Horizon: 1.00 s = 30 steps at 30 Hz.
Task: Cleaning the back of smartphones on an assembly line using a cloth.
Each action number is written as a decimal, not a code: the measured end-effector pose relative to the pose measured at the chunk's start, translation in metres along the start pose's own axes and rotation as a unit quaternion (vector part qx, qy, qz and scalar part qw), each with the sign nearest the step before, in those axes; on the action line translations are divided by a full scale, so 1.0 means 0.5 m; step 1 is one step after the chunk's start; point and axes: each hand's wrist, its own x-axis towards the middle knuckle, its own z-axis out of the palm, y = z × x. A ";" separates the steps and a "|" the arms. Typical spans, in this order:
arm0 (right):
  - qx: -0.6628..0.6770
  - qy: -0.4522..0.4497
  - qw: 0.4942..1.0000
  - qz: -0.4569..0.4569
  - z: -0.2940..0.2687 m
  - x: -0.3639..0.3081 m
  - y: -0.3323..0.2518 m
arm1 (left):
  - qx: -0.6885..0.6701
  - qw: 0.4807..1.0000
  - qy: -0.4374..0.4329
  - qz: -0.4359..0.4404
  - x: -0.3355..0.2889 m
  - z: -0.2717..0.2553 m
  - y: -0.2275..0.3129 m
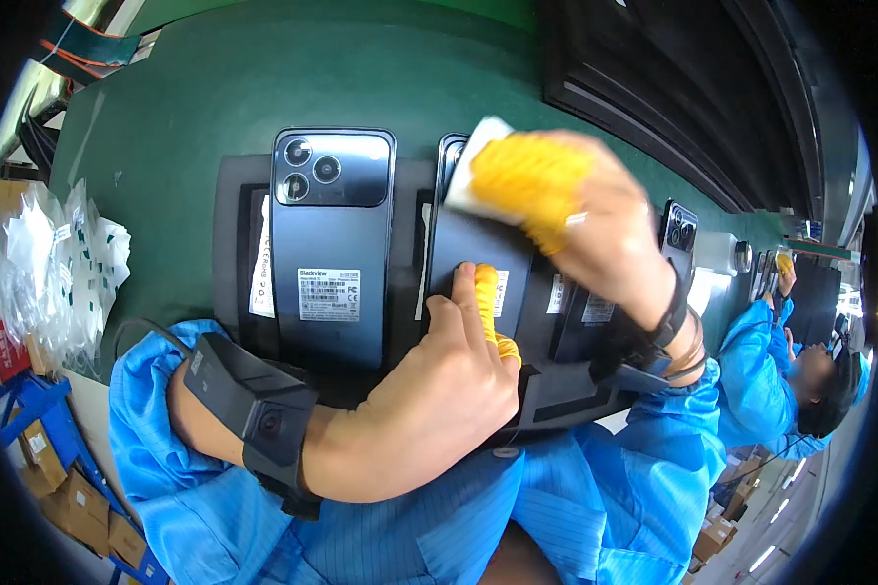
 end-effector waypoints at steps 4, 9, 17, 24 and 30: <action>0.031 -0.026 0.999 0.017 -0.013 -0.018 0.008 | -0.003 1.000 -0.006 0.003 0.000 0.002 -0.004; -0.026 -0.003 0.995 0.094 -0.047 -0.041 0.023 | 0.000 1.000 -0.006 0.001 0.003 0.000 0.002; -0.049 0.005 0.998 0.047 0.007 -0.011 -0.021 | -0.017 1.000 -0.008 0.003 0.000 0.000 -0.006; 0.026 -0.062 0.993 0.101 -0.008 -0.042 -0.067 | -0.003 1.000 -0.006 0.012 0.001 0.000 -0.007; -0.016 0.093 0.989 0.114 -0.009 0.015 0.005 | -0.010 1.000 -0.005 0.005 0.000 -0.005 -0.003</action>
